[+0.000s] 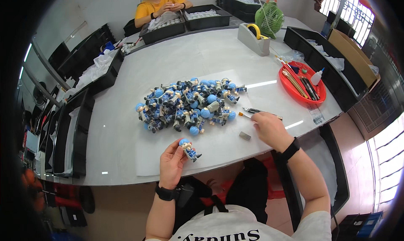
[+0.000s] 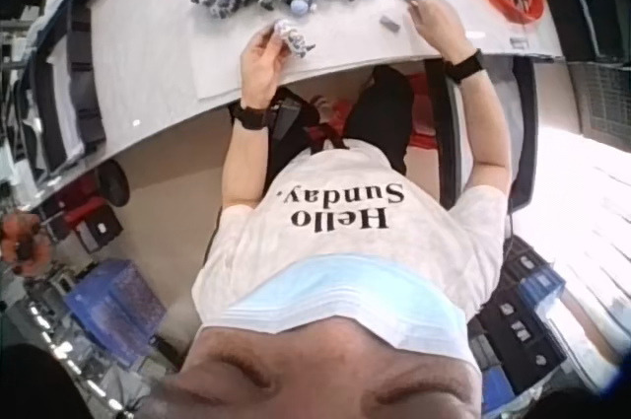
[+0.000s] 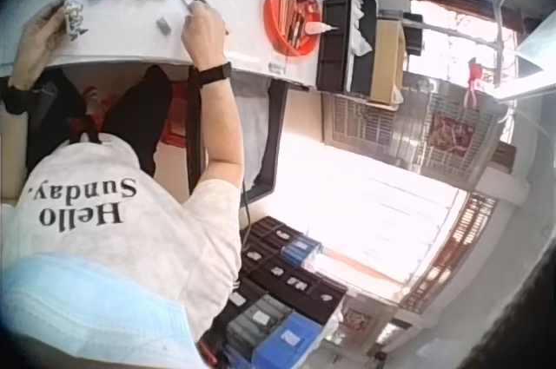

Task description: The person assembles small blue and white figurines at a workbench. They pick up individual figurines, use a red-handled tool to adjust or clean parts, and place the finished items into a black tray. The process is repeated for multiple units.

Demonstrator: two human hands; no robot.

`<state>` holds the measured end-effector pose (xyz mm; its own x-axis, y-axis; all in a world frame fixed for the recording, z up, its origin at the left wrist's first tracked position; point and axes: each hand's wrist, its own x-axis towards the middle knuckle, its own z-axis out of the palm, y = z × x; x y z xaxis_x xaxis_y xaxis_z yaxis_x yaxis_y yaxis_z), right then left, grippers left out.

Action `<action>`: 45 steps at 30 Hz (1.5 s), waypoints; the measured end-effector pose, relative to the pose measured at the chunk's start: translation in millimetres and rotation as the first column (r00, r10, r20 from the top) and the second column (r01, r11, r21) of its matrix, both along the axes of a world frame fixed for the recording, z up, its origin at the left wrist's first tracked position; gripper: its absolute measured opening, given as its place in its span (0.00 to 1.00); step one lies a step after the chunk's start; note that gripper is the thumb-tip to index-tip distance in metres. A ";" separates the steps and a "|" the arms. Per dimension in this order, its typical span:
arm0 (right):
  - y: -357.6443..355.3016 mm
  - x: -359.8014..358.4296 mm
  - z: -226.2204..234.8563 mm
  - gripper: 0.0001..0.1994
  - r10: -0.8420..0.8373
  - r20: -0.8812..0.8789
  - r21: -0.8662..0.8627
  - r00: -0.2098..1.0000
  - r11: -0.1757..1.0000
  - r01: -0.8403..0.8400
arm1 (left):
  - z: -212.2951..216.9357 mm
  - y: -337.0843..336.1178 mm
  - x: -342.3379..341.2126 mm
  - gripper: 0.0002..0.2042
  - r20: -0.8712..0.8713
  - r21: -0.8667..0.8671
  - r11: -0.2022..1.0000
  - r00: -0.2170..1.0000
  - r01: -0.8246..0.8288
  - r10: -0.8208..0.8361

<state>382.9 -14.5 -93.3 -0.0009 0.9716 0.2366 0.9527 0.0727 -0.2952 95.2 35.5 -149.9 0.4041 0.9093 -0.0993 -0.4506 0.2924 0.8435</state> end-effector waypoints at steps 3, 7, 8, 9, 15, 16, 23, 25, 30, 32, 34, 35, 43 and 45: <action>-1.9 23.1 -11.4 0.02 -0.054 0.073 -0.093 0.996 0.994 0.060 | -3.1 1.4 2.4 0.14 0.022 -0.012 1.000 1.000 0.018 -0.018; -7.1 24.2 -11.5 0.05 -0.022 0.052 -0.047 0.998 0.999 0.024 | -3.1 1.4 -0.8 0.14 0.044 -0.014 0.999 0.998 0.038 -0.037; -9.6 17.8 -4.5 0.05 -0.004 0.051 0.034 0.999 0.999 0.002 | -3.6 2.1 -0.4 0.14 0.046 -0.016 0.999 0.998 0.047 -0.046; -10.7 9.1 3.2 0.06 0.021 0.048 0.115 0.999 0.993 -0.026 | -4.5 2.1 -2.2 0.14 0.042 -0.023 0.999 0.998 0.048 -0.048; -33.7 -47.0 41.4 0.21 0.174 -0.467 0.298 0.867 0.954 -0.031 | -5.7 2.4 -2.9 0.15 0.056 -0.017 0.999 0.998 0.033 -0.032; -37.5 -62.2 41.4 0.23 0.213 -0.563 0.322 0.798 0.946 -0.025 | -5.6 2.2 -2.1 0.15 0.059 -0.017 0.999 0.998 0.031 -0.030; -41.9 -126.6 10.8 0.10 0.440 -0.512 0.382 0.738 0.886 -0.264 | -6.3 2.8 -1.7 0.16 0.062 -0.013 0.998 0.996 0.059 -0.058; -39.0 -136.2 3.6 0.09 0.442 -0.472 0.404 0.763 0.877 -0.259 | -6.5 2.6 -1.6 0.16 0.053 -0.012 0.998 0.997 0.056 -0.055; -35.6 -141.5 -8.1 0.08 0.427 -0.358 0.422 0.830 0.867 -0.264 | -2.6 0.6 -3.1 0.15 0.023 0.012 0.999 0.999 0.038 -0.038; -32.3 -142.6 -10.2 0.09 0.448 -0.281 0.467 0.849 0.836 -0.287 | -2.7 0.5 -2.7 0.15 0.028 0.017 0.999 0.999 0.037 -0.038; -29.5 -143.2 -10.8 0.10 0.459 -0.212 0.491 0.863 0.813 -0.312 | -3.0 0.3 -2.0 0.15 0.032 0.020 0.999 0.999 0.035 -0.036; -28.2 -143.5 -11.1 0.11 0.463 -0.182 0.494 0.868 0.806 -0.326 | -2.8 0.3 -2.1 0.15 0.032 0.020 0.999 0.999 0.034 -0.034; -23.7 -145.4 -15.0 0.12 0.453 -0.100 0.500 0.886 0.793 -0.349 | -0.9 -0.5 -1.6 0.15 0.019 0.030 0.999 1.000 0.024 -0.024; -26.6 -143.7 -13.9 0.12 0.472 -0.130 0.457 0.872 0.809 -0.370 | -2.2 -0.4 -0.6 0.15 0.002 0.045 0.999 1.000 0.018 -0.018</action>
<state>239.2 -41.1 -107.2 -0.2846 0.7028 0.6520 0.7091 0.6120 -0.3502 94.6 35.1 -152.1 0.4205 0.9054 -0.0577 -0.4474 0.2623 0.8550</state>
